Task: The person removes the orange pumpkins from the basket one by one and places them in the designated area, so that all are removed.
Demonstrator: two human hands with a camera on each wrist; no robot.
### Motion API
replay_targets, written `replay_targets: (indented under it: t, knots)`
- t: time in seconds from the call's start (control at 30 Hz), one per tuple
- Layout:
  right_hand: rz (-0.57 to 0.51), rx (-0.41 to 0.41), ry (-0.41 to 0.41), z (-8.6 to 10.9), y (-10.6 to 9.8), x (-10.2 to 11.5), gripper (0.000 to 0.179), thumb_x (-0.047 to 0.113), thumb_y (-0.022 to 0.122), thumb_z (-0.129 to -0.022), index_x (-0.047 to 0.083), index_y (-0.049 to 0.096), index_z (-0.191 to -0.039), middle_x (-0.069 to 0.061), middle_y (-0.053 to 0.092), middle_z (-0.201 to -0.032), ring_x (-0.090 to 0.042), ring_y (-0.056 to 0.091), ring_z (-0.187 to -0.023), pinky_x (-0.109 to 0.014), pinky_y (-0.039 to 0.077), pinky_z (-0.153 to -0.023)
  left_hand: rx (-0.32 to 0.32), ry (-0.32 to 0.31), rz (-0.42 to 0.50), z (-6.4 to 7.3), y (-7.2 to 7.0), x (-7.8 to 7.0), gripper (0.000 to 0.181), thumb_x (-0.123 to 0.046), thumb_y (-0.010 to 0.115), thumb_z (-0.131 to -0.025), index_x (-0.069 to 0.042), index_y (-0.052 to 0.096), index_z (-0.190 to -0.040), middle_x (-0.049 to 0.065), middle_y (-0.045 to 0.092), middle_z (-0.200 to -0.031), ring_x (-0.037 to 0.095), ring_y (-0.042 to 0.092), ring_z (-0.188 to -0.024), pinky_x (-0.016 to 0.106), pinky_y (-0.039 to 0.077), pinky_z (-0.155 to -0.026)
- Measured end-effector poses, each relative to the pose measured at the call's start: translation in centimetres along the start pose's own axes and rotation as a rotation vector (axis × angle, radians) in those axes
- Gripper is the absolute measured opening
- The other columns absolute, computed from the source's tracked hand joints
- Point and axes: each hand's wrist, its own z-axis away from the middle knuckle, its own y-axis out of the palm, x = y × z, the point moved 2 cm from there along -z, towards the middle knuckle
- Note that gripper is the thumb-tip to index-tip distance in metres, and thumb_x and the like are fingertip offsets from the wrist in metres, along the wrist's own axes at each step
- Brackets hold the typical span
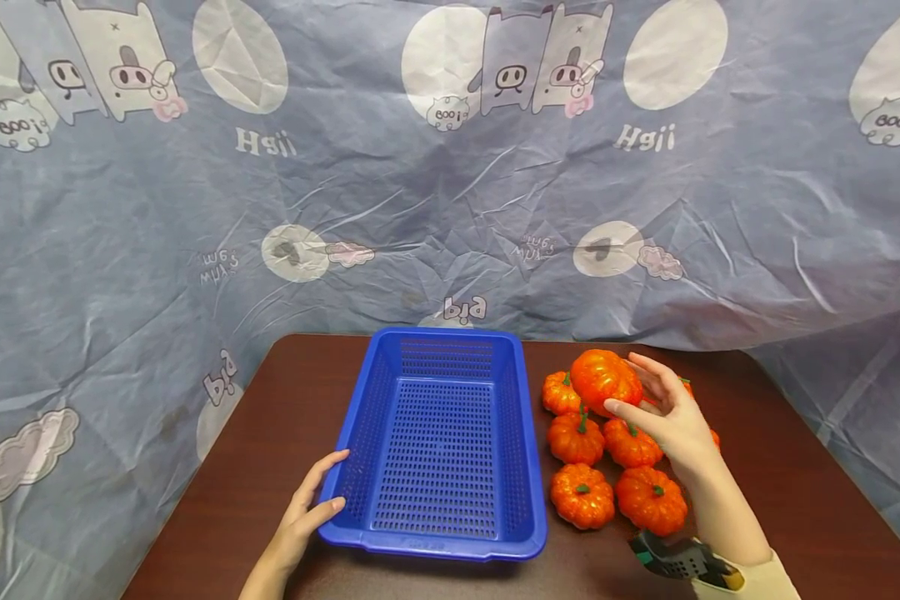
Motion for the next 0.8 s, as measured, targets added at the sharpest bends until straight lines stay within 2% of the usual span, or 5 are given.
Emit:
replay_targets:
  t: [0.1, 0.2, 0.4, 0.6, 0.8]
  knots:
    - [-0.042, -0.042, -0.019, 0.7, -1.3, -0.9, 0.065, 0.007, 0.068, -0.085, 0.021, 0.038, -0.141, 0.006, 0.045, -0.131, -0.003, 0.045, -0.11, -0.012, 0.041, -0.08, -0.005, -0.002, 0.0, 0.0, 0.0, -0.1, 0.055, 0.001, 0.046, -0.088, -0.002, 0.032, -0.142, 0.03, 0.038, -0.13, 0.025, 0.052, -0.111, 0.037, 0.05, -0.083]
    - [-0.076, -0.082, -0.024, 1.5, -2.6, -1.9, 0.065, 0.004, 0.067, -0.085, 0.02, 0.038, -0.141, 0.008, 0.043, -0.131, -0.004, 0.041, -0.115, -0.01, 0.036, -0.083, -0.011, -0.008, -0.001, 0.0, 0.1, -0.1, 0.055, 0.001, 0.046, -0.088, -0.002, 0.032, -0.141, 0.029, 0.038, -0.13, 0.024, 0.053, -0.111, 0.036, 0.05, -0.083]
    - [-0.103, -0.158, 0.061, 3.0, -4.7, -4.0, 0.067, 0.005, 0.066, -0.086, 0.023, 0.035, -0.143, 0.007, 0.038, -0.137, -0.006, 0.032, -0.123, -0.009, 0.028, -0.086, -0.018, -0.018, -0.003, 0.1, 0.1, -0.1, 0.055, 0.0, 0.046, -0.088, -0.003, 0.033, -0.141, 0.027, 0.039, -0.13, 0.024, 0.053, -0.11, 0.036, 0.049, -0.084]
    - [-0.219, -0.241, 0.065, 4.3, -6.3, -5.9, 0.065, -0.002, 0.064, -0.085, 0.024, 0.039, -0.139, 0.011, 0.044, -0.127, -0.003, 0.04, -0.114, -0.009, 0.033, -0.084, -0.019, -0.018, -0.005, 0.1, 0.1, -0.1, 0.055, 0.0, 0.046, -0.089, -0.004, 0.033, -0.142, 0.027, 0.039, -0.131, 0.024, 0.052, -0.111, 0.036, 0.049, -0.084]
    - [-0.325, -0.318, 0.003, 5.2, -7.8, -8.5, 0.067, -0.01, 0.062, -0.083, 0.019, 0.04, -0.138, 0.008, 0.05, -0.117, -0.003, 0.049, -0.099, -0.009, 0.042, -0.077, -0.019, -0.02, -0.006, 0.1, 0.1, 0.1, 0.055, -0.001, 0.046, -0.088, -0.004, 0.033, -0.142, 0.028, 0.038, -0.131, 0.025, 0.053, -0.111, 0.037, 0.05, -0.084]
